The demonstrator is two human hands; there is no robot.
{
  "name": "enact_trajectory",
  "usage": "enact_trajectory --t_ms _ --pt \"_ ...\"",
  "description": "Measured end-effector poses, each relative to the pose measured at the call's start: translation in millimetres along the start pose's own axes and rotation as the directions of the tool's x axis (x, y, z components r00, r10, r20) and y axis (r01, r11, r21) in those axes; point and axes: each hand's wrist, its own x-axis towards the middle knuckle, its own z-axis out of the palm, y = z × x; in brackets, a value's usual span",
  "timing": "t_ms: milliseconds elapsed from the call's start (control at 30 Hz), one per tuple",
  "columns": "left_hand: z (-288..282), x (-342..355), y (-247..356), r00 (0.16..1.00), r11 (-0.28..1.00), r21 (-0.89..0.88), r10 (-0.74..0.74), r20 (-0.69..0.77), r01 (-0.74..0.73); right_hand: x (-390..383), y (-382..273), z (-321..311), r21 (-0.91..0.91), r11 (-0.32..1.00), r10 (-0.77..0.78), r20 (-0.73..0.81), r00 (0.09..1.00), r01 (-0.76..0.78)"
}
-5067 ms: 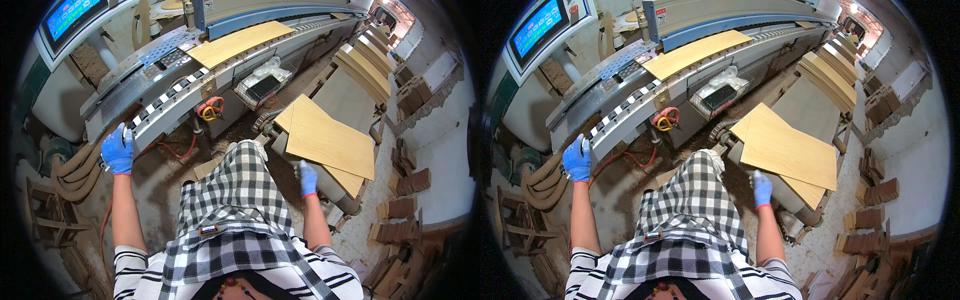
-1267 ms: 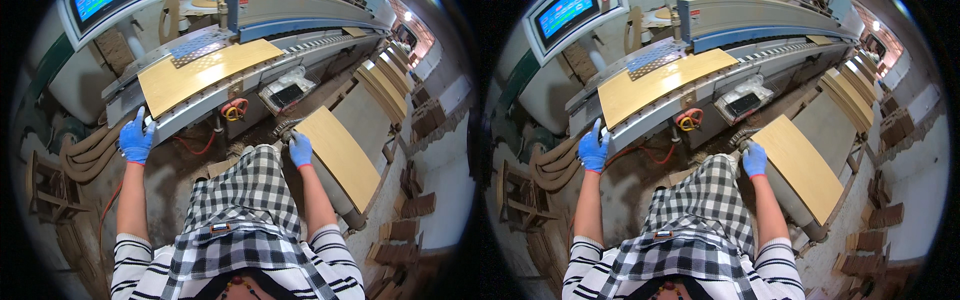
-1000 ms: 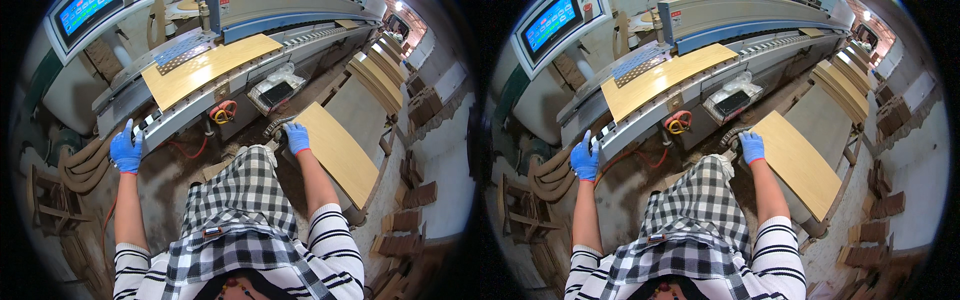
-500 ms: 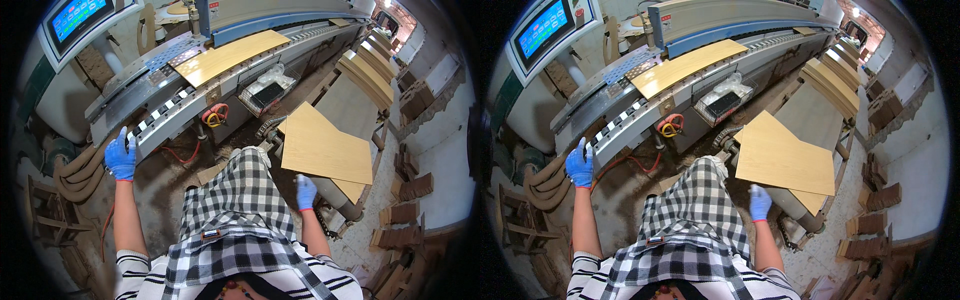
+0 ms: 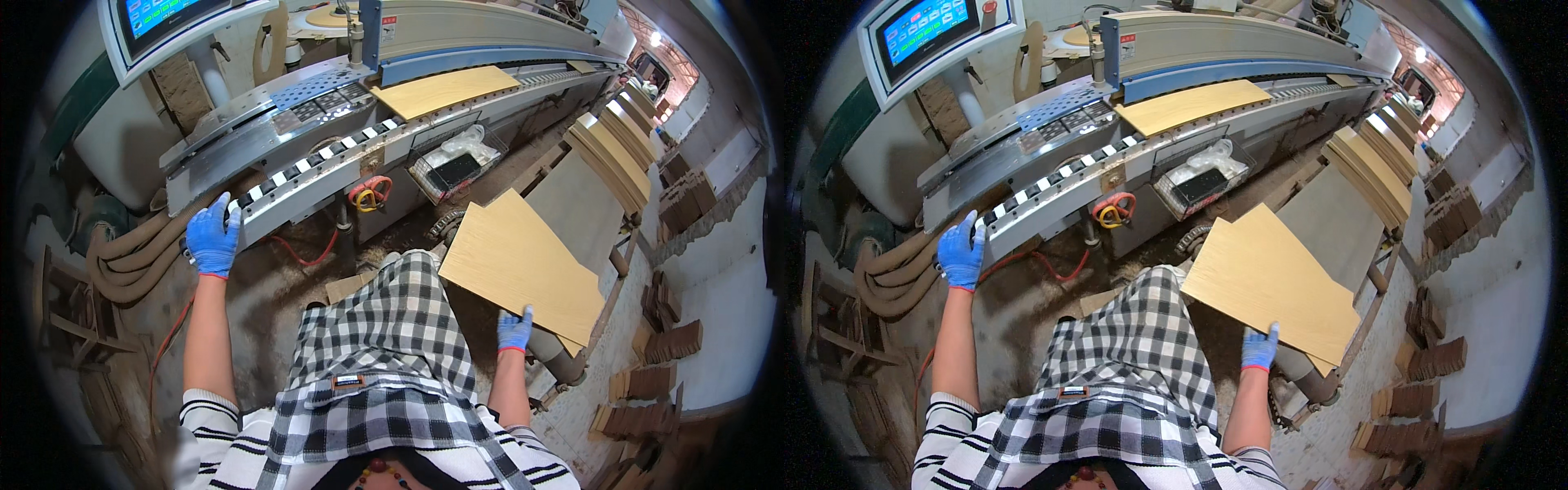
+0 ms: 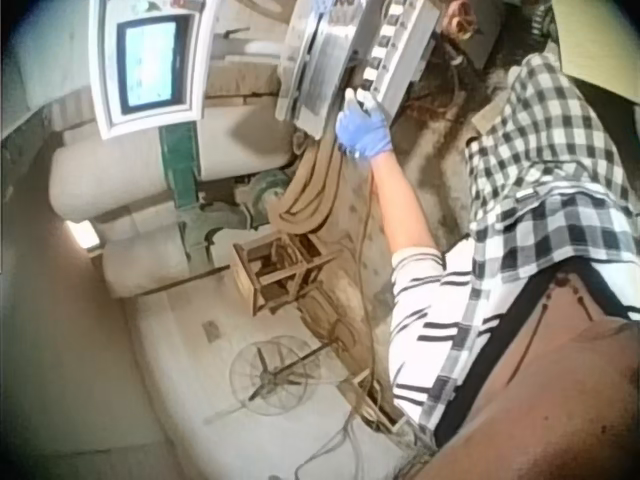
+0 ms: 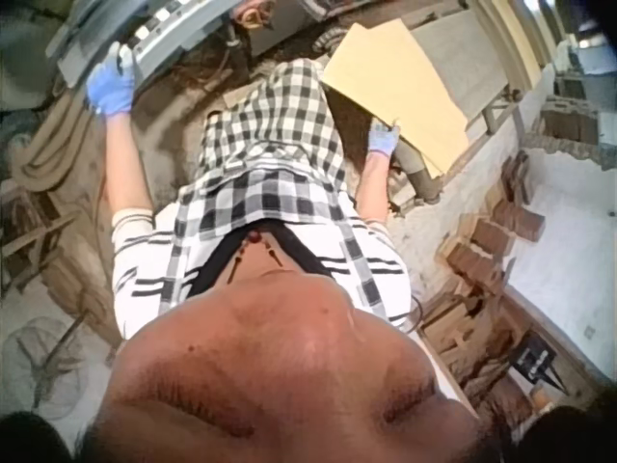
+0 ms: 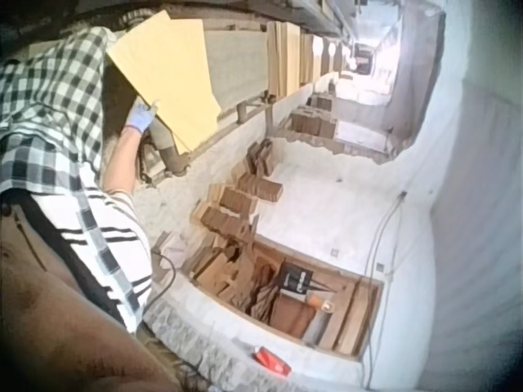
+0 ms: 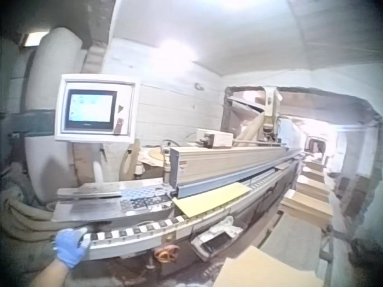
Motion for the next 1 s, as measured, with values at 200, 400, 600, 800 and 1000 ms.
enact_trajectory --t_ms 200,400,600,800,1000 --pt "0.2 2.4 -2.4 0.999 0.999 -0.018 0.051 -0.005 -0.051 23.9 -25.5 -24.2 0.081 0.997 -0.025 0.063 0.998 0.020" --pt "-6.9 -0.9 -6.8 0.998 0.995 -0.084 0.062 0.032 -0.059 -19.7 -76.4 -9.3 0.024 0.990 -0.137 0.347 0.928 0.137" --pt "-23.4 -6.0 -3.3 0.991 0.986 -0.168 0.027 0.134 -0.004 -60.5 -72.1 27.6 -0.240 0.954 -0.004 0.586 0.810 0.178" --pt "-77.2 -35.9 53.5 0.954 0.903 -0.408 0.229 0.194 -0.134 -150.3 8.4 149.3 -0.306 0.947 0.152 0.695 0.703 0.098" --pt "-98.3 -80.7 40.0 0.965 0.971 -0.171 0.199 0.171 -0.169 -196.1 108.9 227.9 -0.504 0.859 0.484 0.740 0.466 -0.092"
